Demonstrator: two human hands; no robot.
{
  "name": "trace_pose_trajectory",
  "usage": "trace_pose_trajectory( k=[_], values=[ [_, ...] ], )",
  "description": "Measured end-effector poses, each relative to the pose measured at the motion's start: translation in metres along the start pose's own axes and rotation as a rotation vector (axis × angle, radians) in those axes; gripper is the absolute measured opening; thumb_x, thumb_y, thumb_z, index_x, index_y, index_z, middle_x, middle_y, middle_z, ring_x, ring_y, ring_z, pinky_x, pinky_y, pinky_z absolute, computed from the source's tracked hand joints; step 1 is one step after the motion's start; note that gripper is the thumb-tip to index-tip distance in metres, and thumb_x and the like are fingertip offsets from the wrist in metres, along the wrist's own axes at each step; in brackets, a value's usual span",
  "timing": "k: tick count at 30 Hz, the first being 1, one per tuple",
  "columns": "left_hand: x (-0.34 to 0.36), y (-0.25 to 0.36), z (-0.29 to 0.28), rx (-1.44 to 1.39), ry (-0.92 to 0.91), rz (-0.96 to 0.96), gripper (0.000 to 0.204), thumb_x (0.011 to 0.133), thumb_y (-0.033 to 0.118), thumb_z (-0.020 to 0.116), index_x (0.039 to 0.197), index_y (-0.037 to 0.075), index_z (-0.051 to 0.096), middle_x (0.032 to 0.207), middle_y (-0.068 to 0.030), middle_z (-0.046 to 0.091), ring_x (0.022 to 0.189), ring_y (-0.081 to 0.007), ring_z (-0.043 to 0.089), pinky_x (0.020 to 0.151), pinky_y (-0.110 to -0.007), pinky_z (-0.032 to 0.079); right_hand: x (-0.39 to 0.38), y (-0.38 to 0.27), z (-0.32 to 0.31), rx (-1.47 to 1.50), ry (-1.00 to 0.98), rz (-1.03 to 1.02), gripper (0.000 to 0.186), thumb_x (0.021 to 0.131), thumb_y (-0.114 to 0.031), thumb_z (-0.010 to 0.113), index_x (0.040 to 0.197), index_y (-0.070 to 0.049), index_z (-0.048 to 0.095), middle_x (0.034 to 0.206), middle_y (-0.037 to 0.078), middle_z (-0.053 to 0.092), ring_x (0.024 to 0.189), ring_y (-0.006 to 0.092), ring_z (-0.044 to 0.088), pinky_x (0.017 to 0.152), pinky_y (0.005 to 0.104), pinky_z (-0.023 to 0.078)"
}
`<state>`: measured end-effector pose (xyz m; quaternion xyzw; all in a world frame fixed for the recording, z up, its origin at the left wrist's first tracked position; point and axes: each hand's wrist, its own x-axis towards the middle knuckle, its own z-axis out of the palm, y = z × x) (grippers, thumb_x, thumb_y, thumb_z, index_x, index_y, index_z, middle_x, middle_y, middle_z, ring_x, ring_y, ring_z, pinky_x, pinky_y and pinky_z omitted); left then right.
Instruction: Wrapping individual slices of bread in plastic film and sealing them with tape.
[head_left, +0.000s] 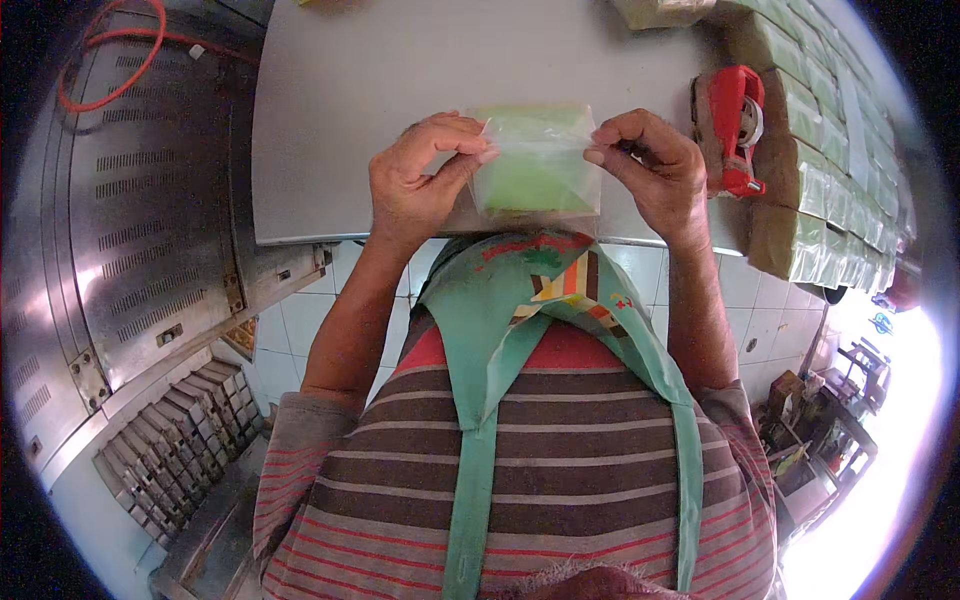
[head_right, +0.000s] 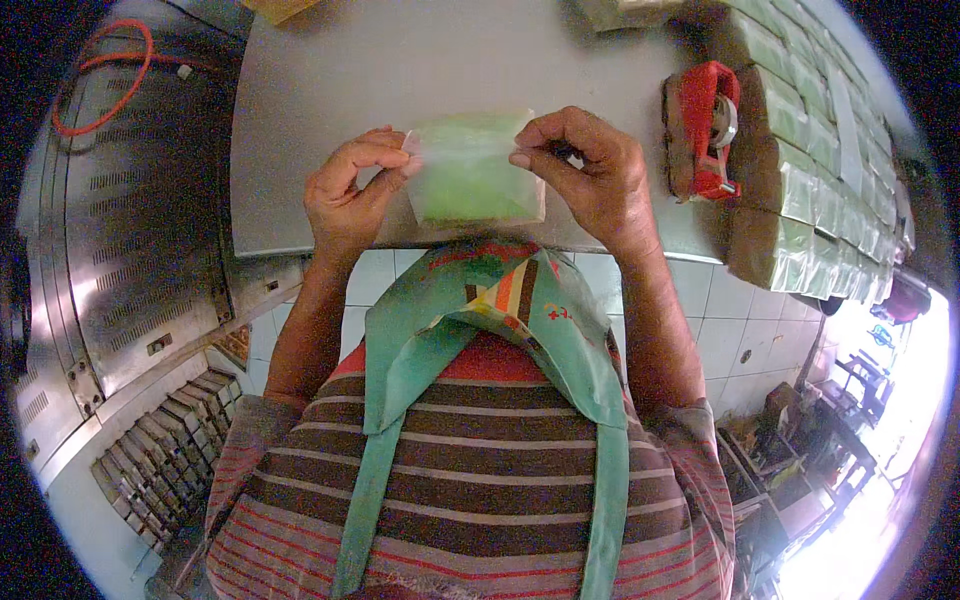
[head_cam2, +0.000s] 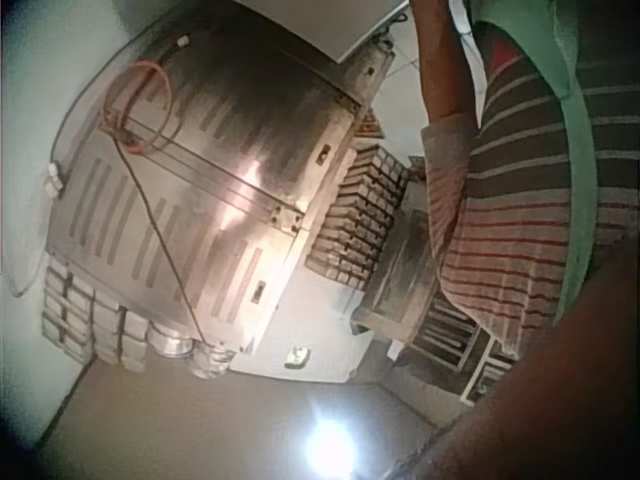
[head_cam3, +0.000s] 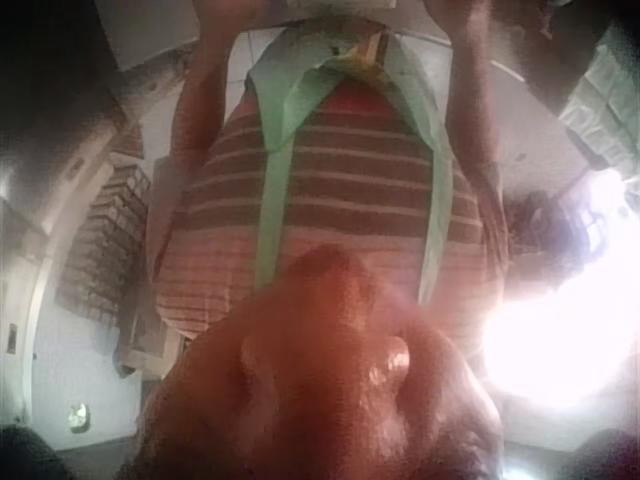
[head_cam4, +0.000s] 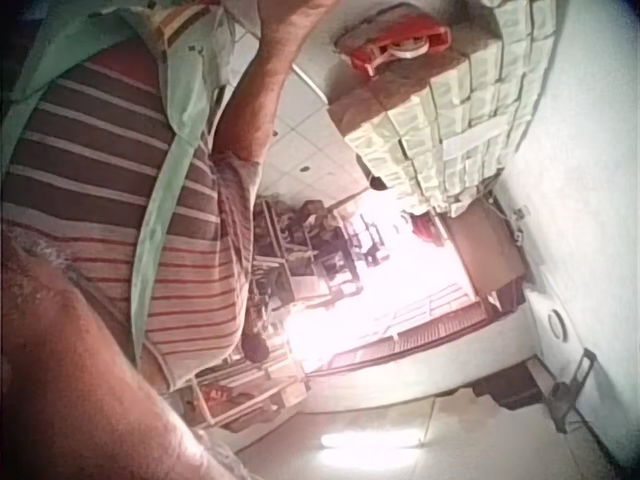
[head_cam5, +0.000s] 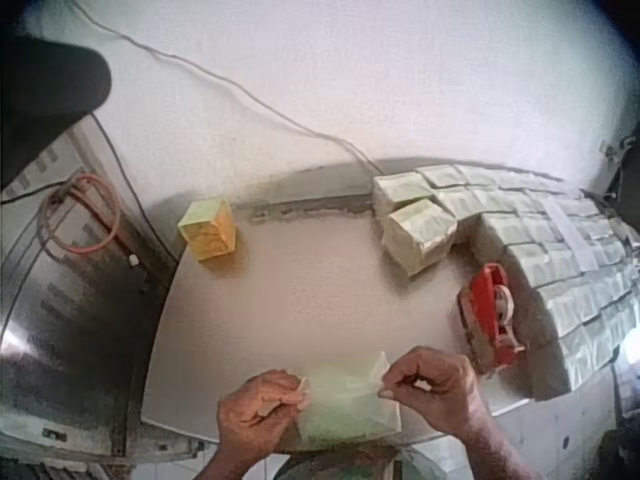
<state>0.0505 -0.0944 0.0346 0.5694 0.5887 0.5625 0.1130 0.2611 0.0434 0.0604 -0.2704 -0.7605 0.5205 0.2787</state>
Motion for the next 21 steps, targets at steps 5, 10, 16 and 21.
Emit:
trace_pose_trajectory(
  k=[5, 10, 16, 21],
  values=[
    [-0.011, 0.004, 0.003, 0.0, 0.1, -0.088, 0.02, 0.075, 0.002, 0.074, 0.093, 0.006, 0.066, 0.095, -0.0077, 0.07, 0.088, -0.018, 0.067, 0.086, -0.033, 0.052, -0.003, -0.004, 0.003, 0.04, 0.015, 0.042, 0.019, 0.075, -0.005, 0.075, 0.091, -0.001, 0.064, 0.086, 0.003, 0.062, 0.079, 0.0093, 0.058, 0.07, 0.0238, 0.049],
    [-0.018, 0.008, 0.003, -0.101, 0.068, -0.208, 0.043, 0.073, -0.004, 0.074, 0.113, -0.001, 0.06, 0.109, -0.0139, 0.066, 0.096, -0.0218, 0.065, 0.09, -0.035, 0.048, -0.011, 0.008, 0.006, 0.136, -0.013, -0.015, 0.017, 0.075, 0.0, 0.072, 0.088, -0.002, 0.063, 0.097, 0.004, 0.056, 0.082, 0.0106, 0.054, 0.069, 0.0237, 0.047],
    [-0.018, 0.009, -0.004, -0.031, -0.035, -0.149, 0.032, 0.074, -0.004, 0.072, 0.105, 0.002, 0.066, 0.106, -0.0128, 0.067, 0.108, -0.0247, 0.06, 0.096, -0.038, 0.044, -0.008, 0.013, 0.008, 0.091, 0.048, -0.101, 0.012, 0.076, 0.004, 0.068, 0.085, -0.001, 0.061, 0.101, 0.008, 0.057, 0.085, 0.0108, 0.056, 0.069, 0.023, 0.047],
    [-0.021, 0.005, -0.003, 0.008, -0.033, -0.17, 0.019, 0.076, -0.004, 0.07, 0.094, 0.002, 0.066, 0.1, -0.0101, 0.067, 0.107, -0.0235, 0.059, 0.094, -0.036, 0.045, -0.01, 0.015, 0.009, 0.117, 0.025, -0.036, 0.012, 0.077, 0.003, 0.068, 0.085, -0.002, 0.061, 0.094, 0.006, 0.062, 0.081, 0.0098, 0.058, 0.069, 0.0239, 0.048]
  ],
)
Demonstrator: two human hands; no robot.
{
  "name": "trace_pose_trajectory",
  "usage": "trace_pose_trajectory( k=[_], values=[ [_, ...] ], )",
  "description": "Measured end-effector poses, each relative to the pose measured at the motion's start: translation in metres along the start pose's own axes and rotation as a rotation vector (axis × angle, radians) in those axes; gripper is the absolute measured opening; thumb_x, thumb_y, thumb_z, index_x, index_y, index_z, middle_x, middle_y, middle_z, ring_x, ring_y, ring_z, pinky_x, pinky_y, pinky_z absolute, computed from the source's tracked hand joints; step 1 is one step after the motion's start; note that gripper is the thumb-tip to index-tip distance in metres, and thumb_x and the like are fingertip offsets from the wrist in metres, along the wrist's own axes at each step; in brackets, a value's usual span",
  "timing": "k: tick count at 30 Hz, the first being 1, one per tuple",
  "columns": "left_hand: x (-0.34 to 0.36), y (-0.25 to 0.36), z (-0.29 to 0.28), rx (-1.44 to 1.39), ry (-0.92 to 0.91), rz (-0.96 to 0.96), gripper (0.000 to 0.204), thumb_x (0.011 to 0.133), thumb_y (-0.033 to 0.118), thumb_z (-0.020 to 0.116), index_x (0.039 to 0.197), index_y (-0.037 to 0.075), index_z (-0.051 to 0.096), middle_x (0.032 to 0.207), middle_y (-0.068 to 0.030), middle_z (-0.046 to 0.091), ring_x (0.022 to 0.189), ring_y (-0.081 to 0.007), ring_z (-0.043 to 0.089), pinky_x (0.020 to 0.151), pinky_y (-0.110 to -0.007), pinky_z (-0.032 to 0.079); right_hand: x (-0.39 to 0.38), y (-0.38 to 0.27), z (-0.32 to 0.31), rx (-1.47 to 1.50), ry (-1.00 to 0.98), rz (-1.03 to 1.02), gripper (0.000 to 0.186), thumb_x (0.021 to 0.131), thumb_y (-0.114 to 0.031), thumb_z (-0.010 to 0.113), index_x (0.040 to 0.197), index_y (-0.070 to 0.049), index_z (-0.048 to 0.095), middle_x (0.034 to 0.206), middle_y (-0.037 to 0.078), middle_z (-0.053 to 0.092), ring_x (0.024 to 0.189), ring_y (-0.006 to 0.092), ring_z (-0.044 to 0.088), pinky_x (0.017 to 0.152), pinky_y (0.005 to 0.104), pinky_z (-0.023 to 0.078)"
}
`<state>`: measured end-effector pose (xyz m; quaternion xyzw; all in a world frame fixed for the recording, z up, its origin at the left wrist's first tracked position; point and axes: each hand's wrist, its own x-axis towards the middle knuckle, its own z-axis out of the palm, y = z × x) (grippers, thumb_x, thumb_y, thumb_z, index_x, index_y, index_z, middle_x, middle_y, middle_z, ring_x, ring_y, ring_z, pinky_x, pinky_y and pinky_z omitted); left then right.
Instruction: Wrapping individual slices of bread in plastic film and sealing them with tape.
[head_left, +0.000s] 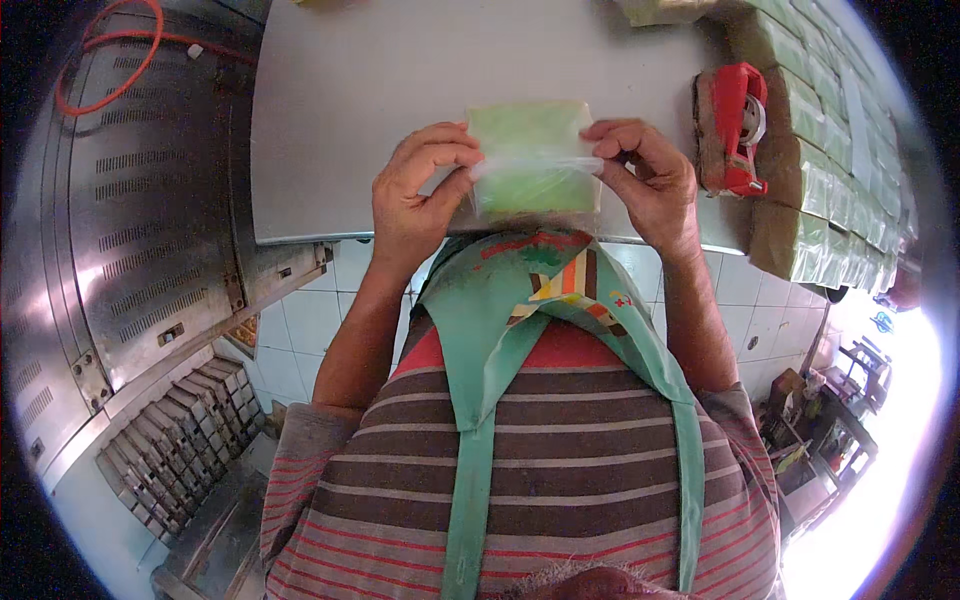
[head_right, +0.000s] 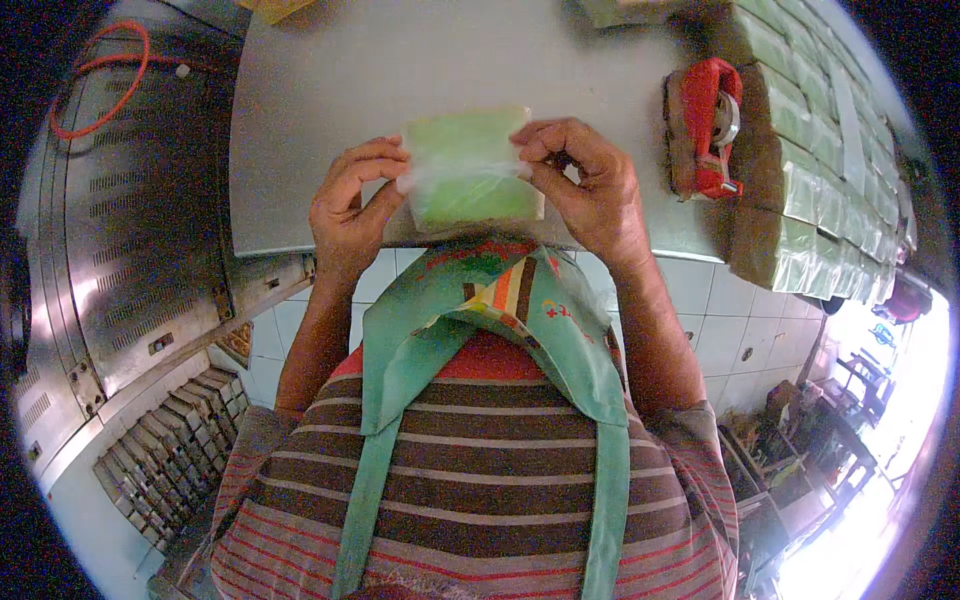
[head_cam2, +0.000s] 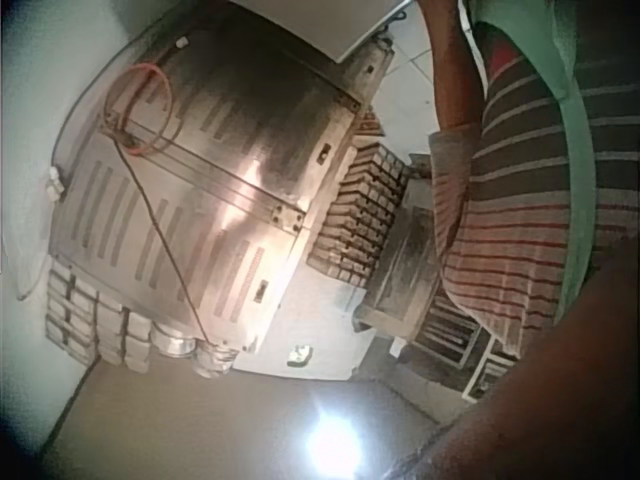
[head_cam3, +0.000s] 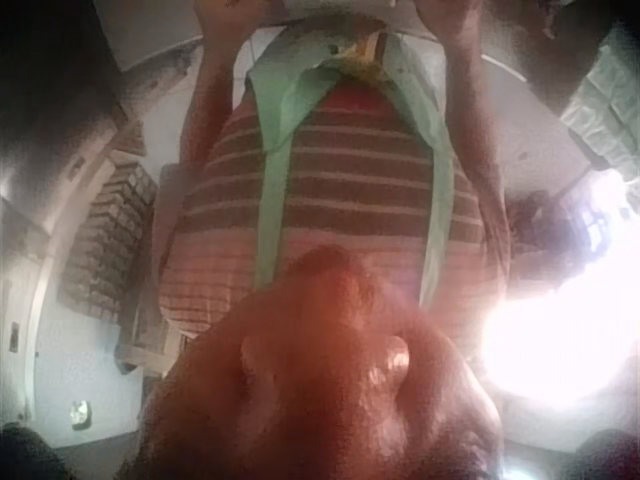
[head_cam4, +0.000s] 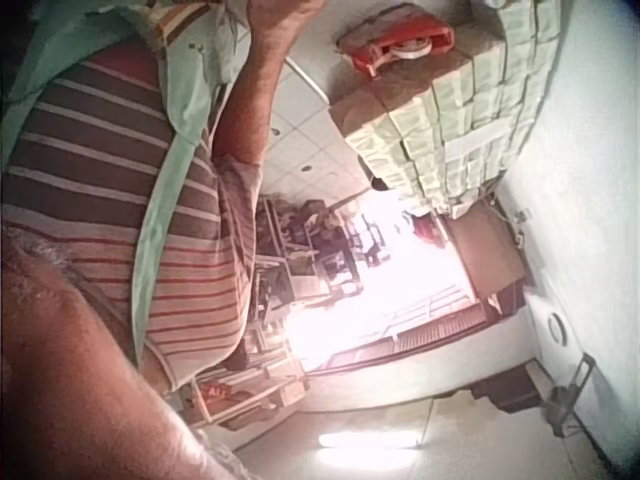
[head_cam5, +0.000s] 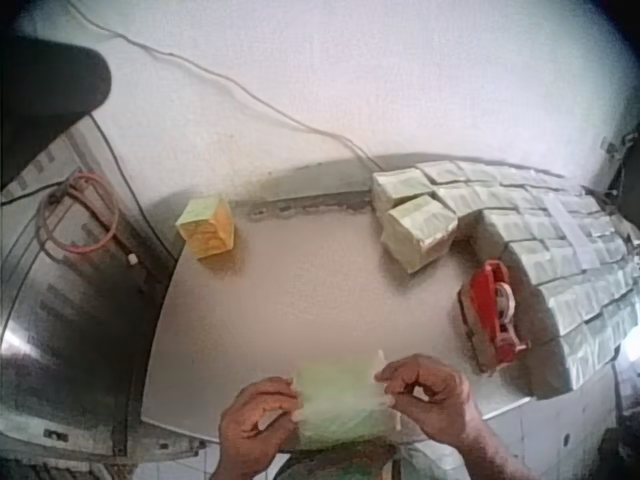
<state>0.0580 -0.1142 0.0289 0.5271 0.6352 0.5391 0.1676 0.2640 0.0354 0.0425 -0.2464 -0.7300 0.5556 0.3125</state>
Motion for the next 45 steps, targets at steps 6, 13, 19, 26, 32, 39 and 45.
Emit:
trace_pose_trajectory(
  k=[6, 13, 19, 26, 32, 39, 45],
  values=[
    [0.006, 0.011, 0.003, -0.192, 0.101, -0.311, 0.014, 0.078, -0.003, 0.07, 0.089, 0.003, 0.065, 0.094, -0.0067, 0.066, 0.095, -0.0169, 0.061, 0.087, -0.032, 0.048, 0.002, 0.0, 0.014, 0.034, 0.146, 0.154, 0.01, 0.08, -0.002, 0.069, 0.086, -0.003, 0.061, 0.083, 0.002, 0.064, 0.077, 0.0076, 0.058, 0.07, 0.0245, 0.049],
    [0.01, 0.013, 0.002, -0.314, 0.116, -0.452, 0.011, 0.079, -0.001, 0.069, 0.089, 0.003, 0.066, 0.091, -0.0055, 0.066, 0.089, -0.0149, 0.062, 0.082, -0.028, 0.049, 0.009, -0.002, 0.013, -0.093, 0.116, 0.174, 0.01, 0.082, -0.004, 0.068, 0.09, -0.001, 0.064, 0.083, 0.003, 0.066, 0.079, 0.0097, 0.062, 0.073, 0.025, 0.051],
    [0.01, 0.023, 0.001, 0.09, 0.039, -0.269, 0.015, 0.08, 0.004, 0.068, 0.095, 0.004, 0.07, 0.096, -0.008, 0.069, 0.09, -0.0155, 0.063, 0.083, -0.029, 0.048, 0.013, -0.013, 0.011, -0.252, 0.005, 0.17, 0.015, 0.084, -0.006, 0.066, 0.098, -0.002, 0.068, 0.09, 0.008, 0.068, 0.085, 0.0136, 0.064, 0.076, 0.0271, 0.052],
    [0.014, 0.028, -0.003, 0.431, -0.101, -0.069, 0.02, 0.077, 0.011, 0.072, 0.095, 0.005, 0.069, 0.089, -0.0091, 0.066, 0.09, -0.0225, 0.062, 0.083, -0.036, 0.047, 0.02, -0.02, 0.0, -0.292, -0.184, 0.188, 0.016, 0.08, -0.006, 0.067, 0.096, -0.002, 0.068, 0.087, 0.01, 0.066, 0.08, 0.0186, 0.065, 0.073, 0.0301, 0.052],
    [0.011, 0.011, -0.001, 0.595, -0.167, 0.091, 0.02, 0.075, 0.018, 0.074, 0.09, 0.006, 0.069, 0.084, -0.0093, 0.063, 0.084, -0.0244, 0.06, 0.078, -0.038, 0.047, 0.03, -0.021, -0.002, -0.639, -0.33, 0.015, 0.017, 0.08, -0.015, 0.065, 0.091, -0.002, 0.068, 0.085, 0.015, 0.063, 0.08, 0.0314, 0.063, 0.071, 0.039, 0.051],
    [0.0, 0.002, 0.011, 0.029, 0.023, -0.541, 0.018, 0.08, 0.019, 0.074, 0.082, 0.002, 0.068, 0.084, -0.005, 0.064, 0.073, -0.0134, 0.058, 0.068, -0.029, 0.048, 0.042, -0.012, -0.005, -0.54, -0.313, 0.375, 0.029, 0.077, -0.028, 0.069, 0.083, 0.001, 0.066, 0.076, 0.016, 0.064, 0.07, 0.0256, 0.063, 0.066, 0.0365, 0.05],
    [-0.004, -0.014, 0.024, -0.006, 0.147, -0.636, 0.018, 0.079, 0.014, 0.073, 0.089, 0.001, 0.065, 0.087, -0.0039, 0.062, 0.079, -0.0117, 0.056, 0.075, -0.027, 0.047, 0.043, 0.004, 0.005, -0.518, -0.138, 0.374, 0.032, 0.074, -0.029, 0.073, 0.081, 0.001, 0.064, 0.073, 0.013, 0.063, 0.067, 0.0213, 0.061, 0.065, 0.0338, 0.049]
  ],
)
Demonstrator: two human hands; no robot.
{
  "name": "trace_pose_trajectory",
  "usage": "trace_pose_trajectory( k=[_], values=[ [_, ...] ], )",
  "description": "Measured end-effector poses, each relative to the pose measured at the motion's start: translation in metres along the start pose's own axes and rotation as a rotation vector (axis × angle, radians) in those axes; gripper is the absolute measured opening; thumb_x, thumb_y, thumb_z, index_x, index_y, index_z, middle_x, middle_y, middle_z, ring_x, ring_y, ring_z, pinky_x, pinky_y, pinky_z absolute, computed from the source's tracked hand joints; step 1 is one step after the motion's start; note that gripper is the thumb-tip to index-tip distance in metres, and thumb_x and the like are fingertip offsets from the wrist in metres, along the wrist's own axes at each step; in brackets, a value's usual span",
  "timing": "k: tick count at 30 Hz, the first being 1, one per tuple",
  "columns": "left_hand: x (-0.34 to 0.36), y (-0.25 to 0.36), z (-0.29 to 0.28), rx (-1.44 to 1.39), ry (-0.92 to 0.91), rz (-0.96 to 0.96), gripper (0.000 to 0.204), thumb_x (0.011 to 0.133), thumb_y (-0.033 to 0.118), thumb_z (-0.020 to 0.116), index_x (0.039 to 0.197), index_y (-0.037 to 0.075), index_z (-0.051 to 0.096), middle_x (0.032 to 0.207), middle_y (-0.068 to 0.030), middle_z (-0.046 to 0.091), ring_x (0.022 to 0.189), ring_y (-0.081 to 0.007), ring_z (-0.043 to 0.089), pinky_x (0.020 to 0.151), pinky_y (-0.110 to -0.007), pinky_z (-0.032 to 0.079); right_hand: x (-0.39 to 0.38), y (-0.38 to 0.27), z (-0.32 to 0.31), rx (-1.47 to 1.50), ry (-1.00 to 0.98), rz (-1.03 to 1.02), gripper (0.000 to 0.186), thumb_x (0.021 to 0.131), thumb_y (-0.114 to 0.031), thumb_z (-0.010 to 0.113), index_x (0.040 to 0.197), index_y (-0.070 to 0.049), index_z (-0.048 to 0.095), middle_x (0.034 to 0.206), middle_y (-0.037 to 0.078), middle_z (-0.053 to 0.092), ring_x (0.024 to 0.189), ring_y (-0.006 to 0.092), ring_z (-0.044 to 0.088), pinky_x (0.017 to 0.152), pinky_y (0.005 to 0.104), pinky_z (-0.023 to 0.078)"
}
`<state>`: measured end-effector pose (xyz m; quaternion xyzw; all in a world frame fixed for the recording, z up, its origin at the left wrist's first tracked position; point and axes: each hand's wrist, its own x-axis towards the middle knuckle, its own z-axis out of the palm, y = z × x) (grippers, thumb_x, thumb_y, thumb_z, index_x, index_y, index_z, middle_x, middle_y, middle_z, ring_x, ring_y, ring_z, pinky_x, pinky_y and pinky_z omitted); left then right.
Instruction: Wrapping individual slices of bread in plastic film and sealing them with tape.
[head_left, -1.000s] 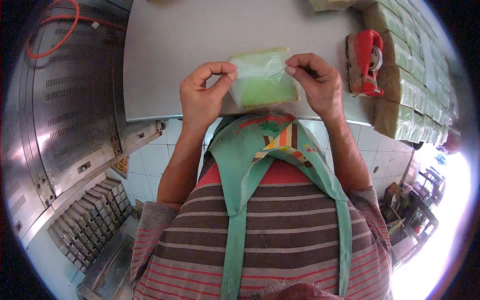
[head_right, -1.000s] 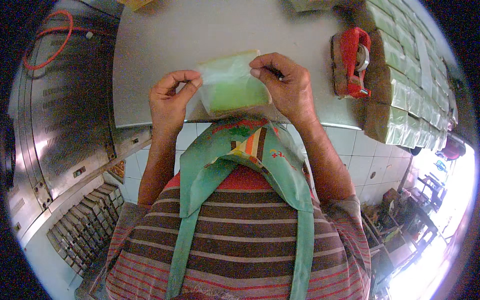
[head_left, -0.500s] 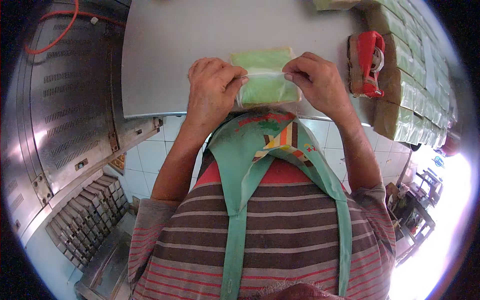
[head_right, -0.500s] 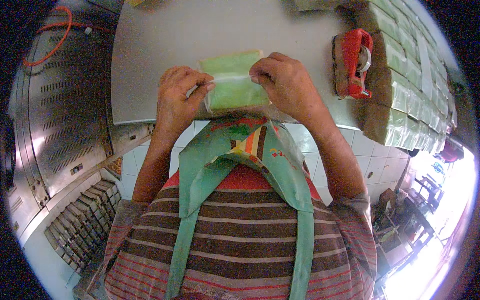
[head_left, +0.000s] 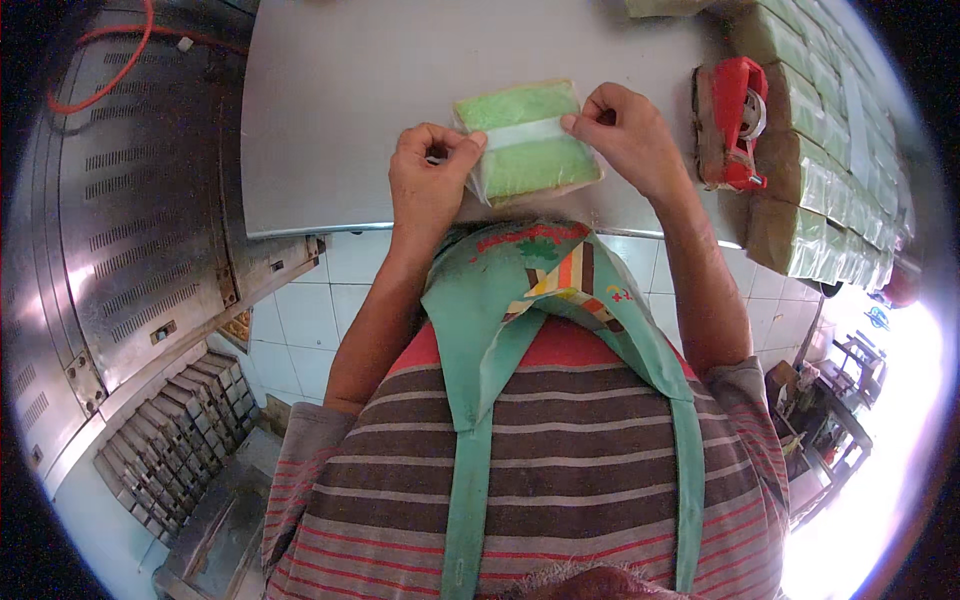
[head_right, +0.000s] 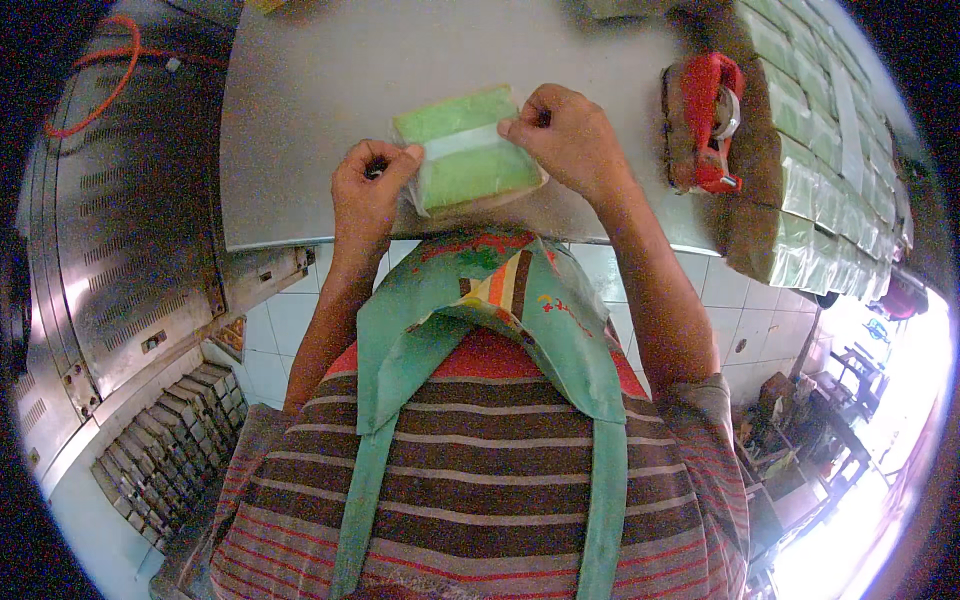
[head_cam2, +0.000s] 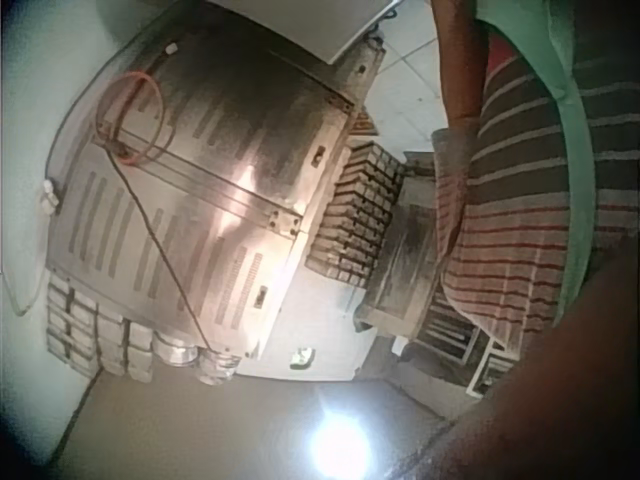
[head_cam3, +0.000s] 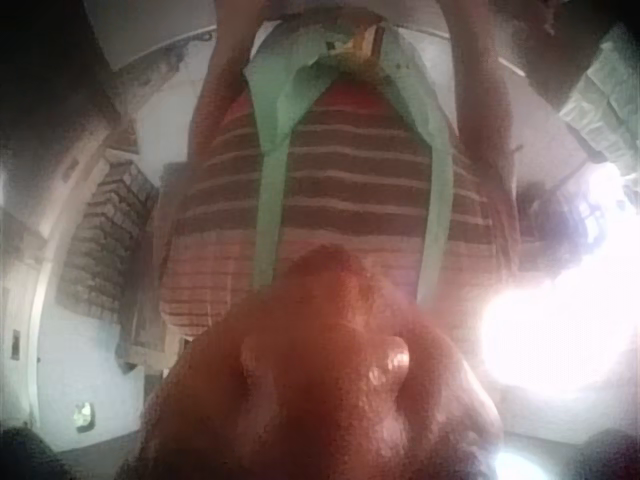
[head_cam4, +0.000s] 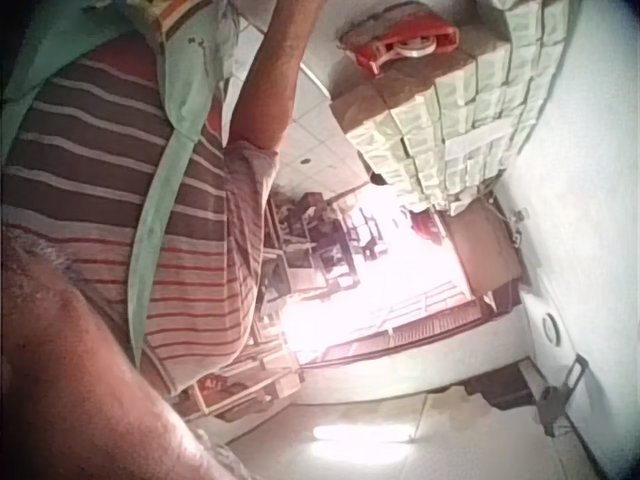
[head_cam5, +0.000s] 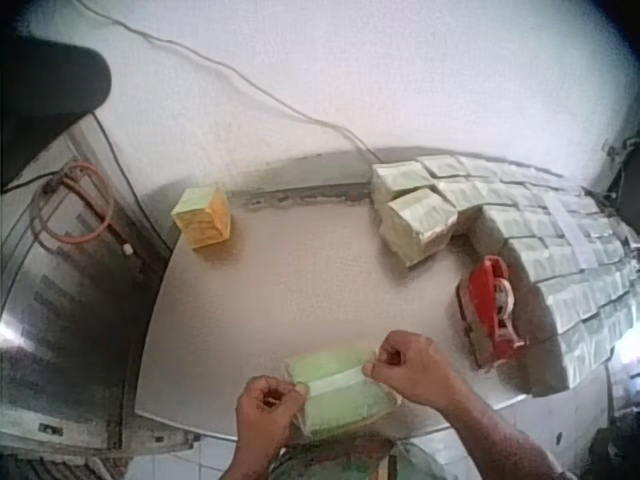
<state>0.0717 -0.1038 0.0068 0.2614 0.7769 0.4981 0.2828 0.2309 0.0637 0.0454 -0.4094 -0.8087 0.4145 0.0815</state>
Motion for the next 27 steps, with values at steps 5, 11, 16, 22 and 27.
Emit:
trace_pose_trajectory(
  k=[5, 11, 16, 22, 27],
  values=[
    [0.019, 0.003, 0.016, -0.25, 0.153, 0.154, 0.038, 0.078, 0.014, 0.07, 0.112, 0.002, 0.059, 0.108, -0.0096, 0.058, 0.103, -0.0176, 0.054, 0.088, -0.028, 0.043, 0.021, 0.017, 0.016, 0.281, 0.143, -0.056, 0.026, 0.072, -0.022, 0.075, 0.081, -0.001, 0.063, 0.071, 0.008, 0.063, 0.067, 0.0161, 0.059, 0.064, 0.0307, 0.049],
    [0.051, 0.011, 0.014, -0.399, -0.172, 0.143, 0.051, 0.081, 0.002, 0.061, 0.13, 0.001, 0.049, 0.127, -0.0122, 0.054, 0.115, -0.0225, 0.051, 0.099, -0.034, 0.04, 0.047, 0.022, 0.018, 0.335, 0.238, -0.047, 0.021, 0.07, -0.018, 0.074, 0.08, -0.002, 0.064, 0.072, 0.006, 0.063, 0.066, 0.0148, 0.058, 0.063, 0.0301, 0.049],
    [0.064, 0.013, 0.019, -0.359, -0.159, 0.14, 0.05, 0.08, 0.001, 0.06, 0.129, 0.0, 0.05, 0.125, -0.0131, 0.055, 0.113, -0.0225, 0.052, 0.098, -0.032, 0.04, 0.048, 0.019, 0.013, 0.343, 0.275, -0.089, 0.02, 0.072, -0.017, 0.073, 0.08, -0.001, 0.064, 0.073, 0.006, 0.064, 0.071, 0.0153, 0.06, 0.067, 0.03, 0.049],
    [0.067, 0.011, 0.019, -0.354, -0.158, 0.172, 0.051, 0.082, 0.002, 0.06, 0.132, -0.001, 0.049, 0.128, -0.0142, 0.053, 0.113, -0.0222, 0.052, 0.098, -0.032, 0.04, -0.019, 0.048, -0.043, 0.094, 0.905, -0.184, 0.036, 0.08, -0.02, 0.074, 0.106, -0.003, 0.057, 0.1, 0.012, 0.06, 0.083, 0.0201, 0.061, 0.07, 0.0333, 0.052],
    [0.074, 0.023, 0.016, -0.285, -0.218, 0.207, 0.049, 0.083, 0.004, 0.061, 0.131, 0.0, 0.051, 0.128, -0.0148, 0.053, 0.112, -0.0228, 0.052, 0.098, -0.033, 0.04, -0.075, 0.138, -0.065, -0.612, 1.066, 0.019, 0.049, 0.078, -0.025, 0.072, 0.114, -0.001, 0.051, 0.101, 0.017, 0.059, 0.091, 0.0342, 0.058, 0.084, 0.0455, 0.046]
  ],
)
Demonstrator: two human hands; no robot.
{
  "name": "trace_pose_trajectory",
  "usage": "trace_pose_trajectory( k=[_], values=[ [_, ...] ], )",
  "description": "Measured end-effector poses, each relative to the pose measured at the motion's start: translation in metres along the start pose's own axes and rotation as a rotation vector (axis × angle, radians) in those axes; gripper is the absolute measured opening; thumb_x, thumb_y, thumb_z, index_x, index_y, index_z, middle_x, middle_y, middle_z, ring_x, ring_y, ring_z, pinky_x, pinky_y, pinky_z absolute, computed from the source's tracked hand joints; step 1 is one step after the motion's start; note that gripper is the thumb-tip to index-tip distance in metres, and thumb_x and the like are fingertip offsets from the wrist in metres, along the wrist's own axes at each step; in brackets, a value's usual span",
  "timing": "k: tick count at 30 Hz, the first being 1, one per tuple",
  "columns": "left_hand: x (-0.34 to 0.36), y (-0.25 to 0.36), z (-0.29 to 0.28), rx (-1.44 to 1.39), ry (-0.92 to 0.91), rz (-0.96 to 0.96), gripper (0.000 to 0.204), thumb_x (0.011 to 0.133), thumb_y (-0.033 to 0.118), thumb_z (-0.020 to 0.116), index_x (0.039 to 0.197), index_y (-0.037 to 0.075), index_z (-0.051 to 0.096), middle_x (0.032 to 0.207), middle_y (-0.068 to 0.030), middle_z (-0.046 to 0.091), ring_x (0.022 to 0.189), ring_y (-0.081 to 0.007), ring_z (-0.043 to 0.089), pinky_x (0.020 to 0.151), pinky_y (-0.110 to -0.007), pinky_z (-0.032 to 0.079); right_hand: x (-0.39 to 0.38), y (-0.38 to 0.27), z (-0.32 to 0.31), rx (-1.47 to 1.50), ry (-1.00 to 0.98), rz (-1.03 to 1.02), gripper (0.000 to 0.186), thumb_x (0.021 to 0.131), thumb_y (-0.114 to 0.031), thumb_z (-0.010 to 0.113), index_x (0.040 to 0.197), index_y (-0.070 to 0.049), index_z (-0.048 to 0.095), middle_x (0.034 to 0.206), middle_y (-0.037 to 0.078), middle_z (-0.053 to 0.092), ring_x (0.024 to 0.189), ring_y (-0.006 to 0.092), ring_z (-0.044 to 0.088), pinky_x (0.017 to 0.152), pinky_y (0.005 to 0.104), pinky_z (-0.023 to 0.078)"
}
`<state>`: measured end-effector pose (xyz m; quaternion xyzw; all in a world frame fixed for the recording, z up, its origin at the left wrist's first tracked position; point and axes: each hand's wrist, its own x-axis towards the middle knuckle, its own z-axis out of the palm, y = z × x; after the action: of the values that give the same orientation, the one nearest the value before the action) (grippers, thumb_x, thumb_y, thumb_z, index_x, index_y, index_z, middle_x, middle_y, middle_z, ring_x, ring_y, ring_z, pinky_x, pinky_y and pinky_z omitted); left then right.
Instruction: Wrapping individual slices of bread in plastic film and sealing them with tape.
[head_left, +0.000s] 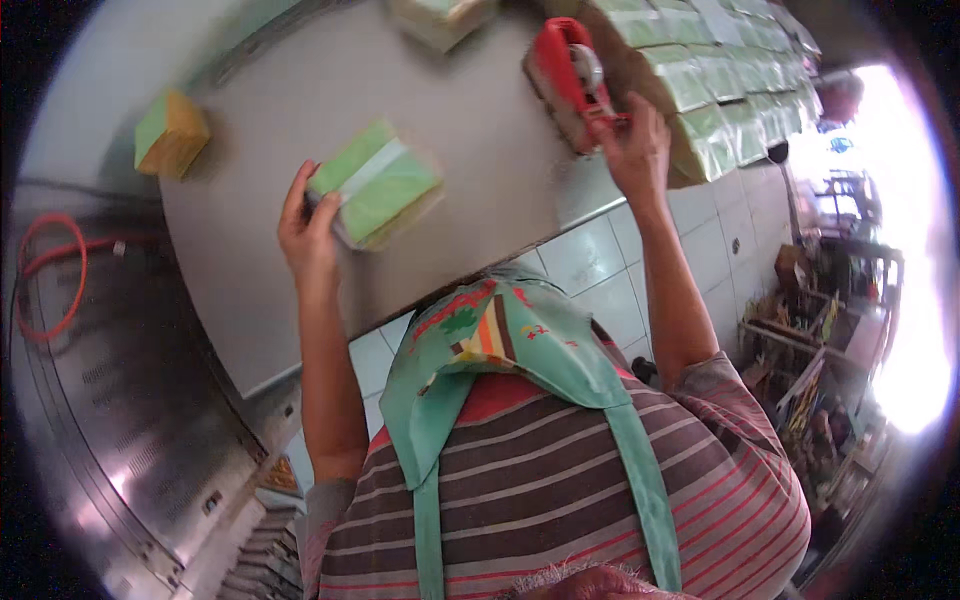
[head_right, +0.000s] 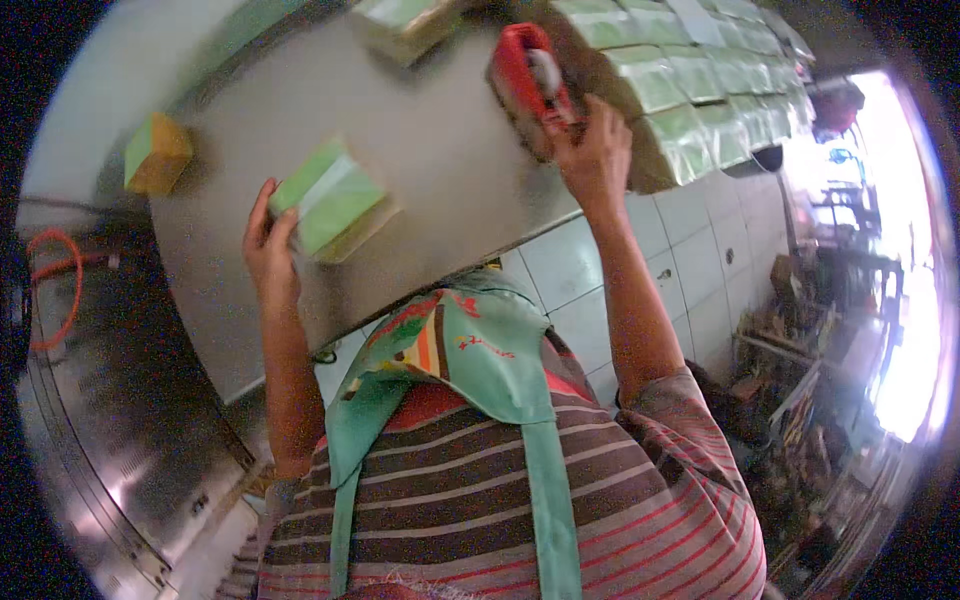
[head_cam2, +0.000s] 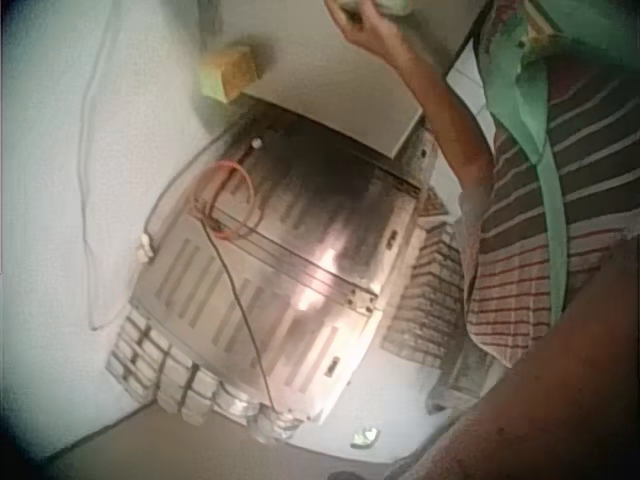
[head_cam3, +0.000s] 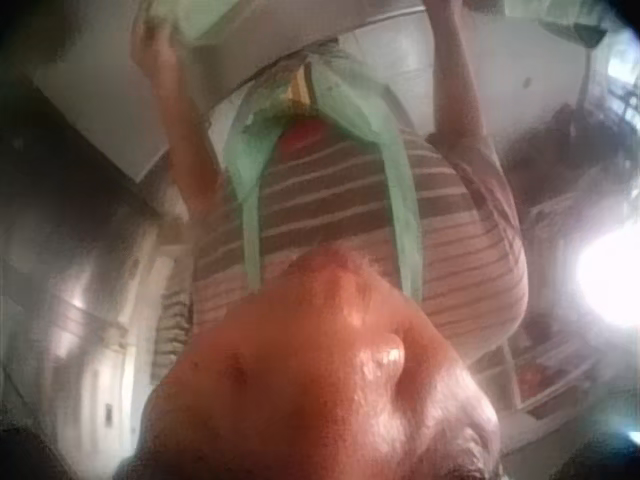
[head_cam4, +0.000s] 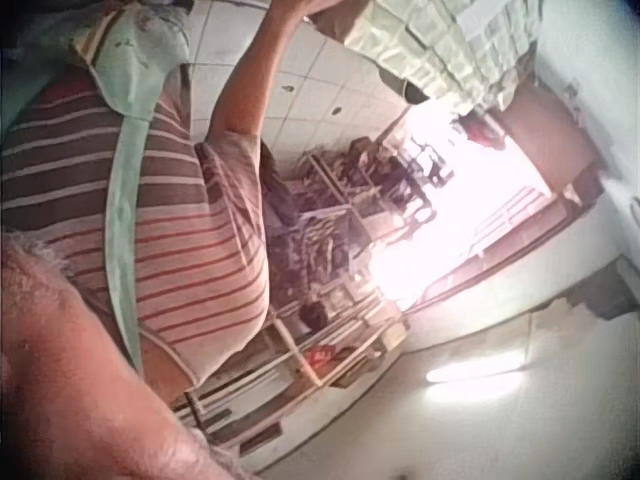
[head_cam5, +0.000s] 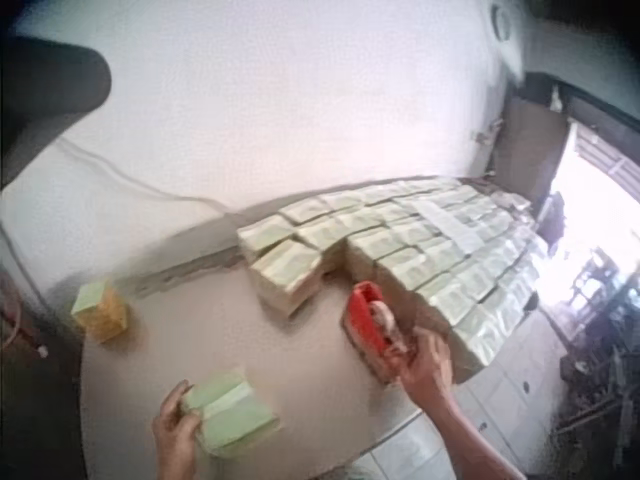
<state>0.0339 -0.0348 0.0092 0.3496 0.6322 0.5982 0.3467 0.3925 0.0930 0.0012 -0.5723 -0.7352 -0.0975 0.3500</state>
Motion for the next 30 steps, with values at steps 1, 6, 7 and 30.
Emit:
trace_pose_trajectory(
  k=[1, 6, 7, 30],
  values=[
    [0.002, 0.003, 0.001, 0.025, 0.004, -0.014, 0.049, 0.083, 0.005, 0.061, 0.13, 0.0, 0.051, 0.127, -0.0149, 0.053, 0.112, -0.0231, 0.053, 0.098, -0.033, 0.039, -0.009, 0.009, 0.009, 0.109, -0.068, 0.085, 0.048, 0.077, -0.026, 0.072, 0.113, -0.002, 0.051, 0.102, 0.018, 0.059, 0.091, 0.0339, 0.059, 0.083, 0.0443, 0.047],
    [0.008, 0.001, 0.001, -0.035, -0.022, -0.026, 0.049, 0.081, 0.0, 0.062, 0.129, -0.001, 0.053, 0.118, -0.0096, 0.058, 0.106, -0.017, 0.055, 0.095, -0.029, 0.041, -0.006, -0.003, 0.02, 0.359, -0.237, 0.347, 0.044, 0.076, -0.028, 0.071, 0.112, -0.007, 0.057, 0.103, 0.019, 0.06, 0.09, 0.0309, 0.061, 0.078, 0.0394, 0.05],
    [0.009, 0.001, 0.002, -0.029, -0.024, -0.036, 0.049, 0.081, 0.0, 0.062, 0.129, -0.001, 0.053, 0.118, -0.0094, 0.058, 0.105, -0.0168, 0.055, 0.094, -0.029, 0.041, -0.003, -0.003, 0.016, 0.358, -0.23, 0.354, 0.044, 0.076, -0.028, 0.071, 0.112, -0.007, 0.057, 0.103, 0.019, 0.06, 0.09, 0.0309, 0.061, 0.078, 0.0394, 0.05],
    [-0.001, -0.003, 0.011, -0.001, -0.127, -0.054, 0.047, 0.081, 0.003, 0.063, 0.127, 0.0, 0.054, 0.12, -0.0107, 0.057, 0.106, -0.0188, 0.054, 0.094, -0.029, 0.041, -0.047, -0.026, 0.004, 0.255, -0.106, 0.502, 0.022, 0.085, -0.02, 0.062, 0.086, 0.001, 0.064, 0.08, 0.012, 0.063, 0.068, 0.0244, 0.057, 0.066, 0.0343, 0.046]
  ],
)
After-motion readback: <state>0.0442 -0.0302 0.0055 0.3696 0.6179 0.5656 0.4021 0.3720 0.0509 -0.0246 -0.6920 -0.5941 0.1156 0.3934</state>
